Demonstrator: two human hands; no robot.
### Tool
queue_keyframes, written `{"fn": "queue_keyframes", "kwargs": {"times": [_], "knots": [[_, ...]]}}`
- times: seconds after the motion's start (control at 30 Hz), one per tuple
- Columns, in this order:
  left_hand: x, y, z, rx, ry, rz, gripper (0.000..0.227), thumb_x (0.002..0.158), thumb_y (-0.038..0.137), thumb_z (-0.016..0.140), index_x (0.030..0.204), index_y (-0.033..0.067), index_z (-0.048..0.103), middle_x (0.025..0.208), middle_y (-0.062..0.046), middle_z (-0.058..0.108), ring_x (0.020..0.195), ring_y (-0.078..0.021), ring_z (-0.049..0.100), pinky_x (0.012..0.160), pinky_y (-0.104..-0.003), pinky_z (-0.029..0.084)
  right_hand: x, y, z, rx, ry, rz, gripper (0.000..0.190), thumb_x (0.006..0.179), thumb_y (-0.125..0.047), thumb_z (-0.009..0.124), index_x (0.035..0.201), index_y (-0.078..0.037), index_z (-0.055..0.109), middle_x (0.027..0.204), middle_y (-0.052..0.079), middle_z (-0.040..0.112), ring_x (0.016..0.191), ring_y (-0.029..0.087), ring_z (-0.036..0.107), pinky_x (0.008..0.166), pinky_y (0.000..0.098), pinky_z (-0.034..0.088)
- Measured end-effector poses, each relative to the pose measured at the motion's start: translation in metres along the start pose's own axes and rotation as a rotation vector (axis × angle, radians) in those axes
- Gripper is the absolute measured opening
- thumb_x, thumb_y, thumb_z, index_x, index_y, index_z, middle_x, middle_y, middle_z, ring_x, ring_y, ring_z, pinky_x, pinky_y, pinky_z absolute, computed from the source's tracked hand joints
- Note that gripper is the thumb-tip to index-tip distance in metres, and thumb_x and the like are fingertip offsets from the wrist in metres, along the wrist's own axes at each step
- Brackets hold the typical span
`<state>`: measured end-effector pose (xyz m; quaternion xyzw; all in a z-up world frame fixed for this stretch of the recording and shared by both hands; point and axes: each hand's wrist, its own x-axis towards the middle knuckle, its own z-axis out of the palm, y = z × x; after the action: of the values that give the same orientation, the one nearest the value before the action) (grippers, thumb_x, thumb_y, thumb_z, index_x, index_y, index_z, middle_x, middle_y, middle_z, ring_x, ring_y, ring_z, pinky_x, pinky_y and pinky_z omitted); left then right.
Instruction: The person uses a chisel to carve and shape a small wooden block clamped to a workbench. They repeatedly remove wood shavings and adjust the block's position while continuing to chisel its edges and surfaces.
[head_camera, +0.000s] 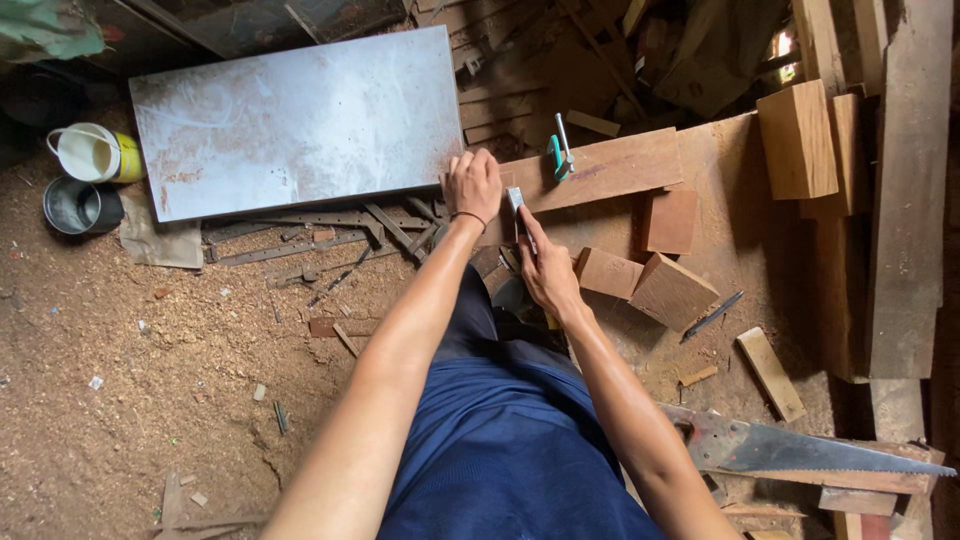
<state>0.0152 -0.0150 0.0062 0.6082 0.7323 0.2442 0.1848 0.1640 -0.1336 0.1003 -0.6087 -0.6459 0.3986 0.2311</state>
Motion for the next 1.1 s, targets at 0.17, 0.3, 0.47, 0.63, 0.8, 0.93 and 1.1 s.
{"fn": "queue_keyframes", "kwargs": {"times": [0.17,0.3,0.47,0.63,0.8,0.93,1.1], "knots": [[-0.012,0.013,-0.006,0.087,0.101,0.026,0.022,0.101,0.025,0.050,0.092,0.0126,0.066,0.093,-0.005,0.066,0.095,-0.0262,0.059,0.087,-0.044,0.042,-0.008,0.009,0.006,0.018,0.045,0.033,0.055,0.105,-0.013,0.053,0.158,-0.019,0.039,0.072,0.030,0.059,0.059,0.041,0.060,0.062,0.0481,0.050],[-0.008,0.011,-0.005,0.089,0.037,-0.016,0.024,0.101,0.023,0.048,0.092,0.0119,0.066,0.093,-0.004,0.065,0.092,-0.0243,0.058,0.088,-0.043,0.042,-0.007,0.006,0.012,-0.003,0.033,0.036,0.056,0.105,-0.014,0.052,0.159,-0.019,0.037,0.068,0.027,0.060,0.053,0.036,0.060,0.061,0.0473,0.050],[-0.007,0.009,-0.002,0.104,0.033,-0.034,0.026,0.102,0.023,0.046,0.092,0.0108,0.067,0.094,-0.005,0.065,0.093,-0.0243,0.058,0.087,-0.042,0.042,0.005,0.004,0.021,0.056,0.062,0.083,0.055,0.106,-0.015,0.051,0.159,-0.019,0.038,0.070,0.029,0.060,0.053,0.033,0.061,0.058,0.0454,0.049],[-0.008,0.011,-0.003,0.103,0.046,-0.023,0.026,0.101,0.023,0.046,0.091,0.0102,0.066,0.094,-0.005,0.066,0.094,-0.0249,0.060,0.089,-0.044,0.042,0.033,0.001,0.018,0.032,0.095,0.076,0.052,0.107,-0.015,0.052,0.158,-0.018,0.040,0.071,0.030,0.060,0.053,0.031,0.060,0.060,0.0436,0.049],[-0.009,0.011,-0.005,0.133,0.040,-0.030,0.026,0.101,0.022,0.046,0.090,0.0094,0.066,0.094,-0.006,0.065,0.094,-0.0257,0.060,0.093,-0.045,0.042,0.012,0.001,0.007,0.118,0.078,0.018,0.056,0.102,-0.012,0.051,0.157,-0.016,0.041,0.069,0.028,0.059,0.055,0.030,0.059,0.060,0.0409,0.051],[-0.009,0.014,-0.008,0.123,0.009,-0.061,0.026,0.102,0.022,0.046,0.092,0.0100,0.066,0.096,-0.006,0.065,0.096,-0.0256,0.059,0.092,-0.044,0.043,0.002,0.000,0.008,0.022,0.027,0.076,0.056,0.103,-0.013,0.053,0.157,-0.017,0.041,0.069,0.030,0.058,0.052,0.034,0.059,0.060,0.0430,0.050],[-0.007,0.014,-0.004,0.123,0.069,-0.072,0.025,0.100,0.023,0.047,0.095,0.0097,0.068,0.102,-0.006,0.067,0.098,-0.0264,0.059,0.090,-0.045,0.042,0.013,0.003,0.013,-0.014,0.031,0.045,0.058,0.103,-0.014,0.051,0.159,-0.015,0.036,0.075,0.031,0.062,0.061,0.041,0.065,0.061,0.0494,0.048]]}}
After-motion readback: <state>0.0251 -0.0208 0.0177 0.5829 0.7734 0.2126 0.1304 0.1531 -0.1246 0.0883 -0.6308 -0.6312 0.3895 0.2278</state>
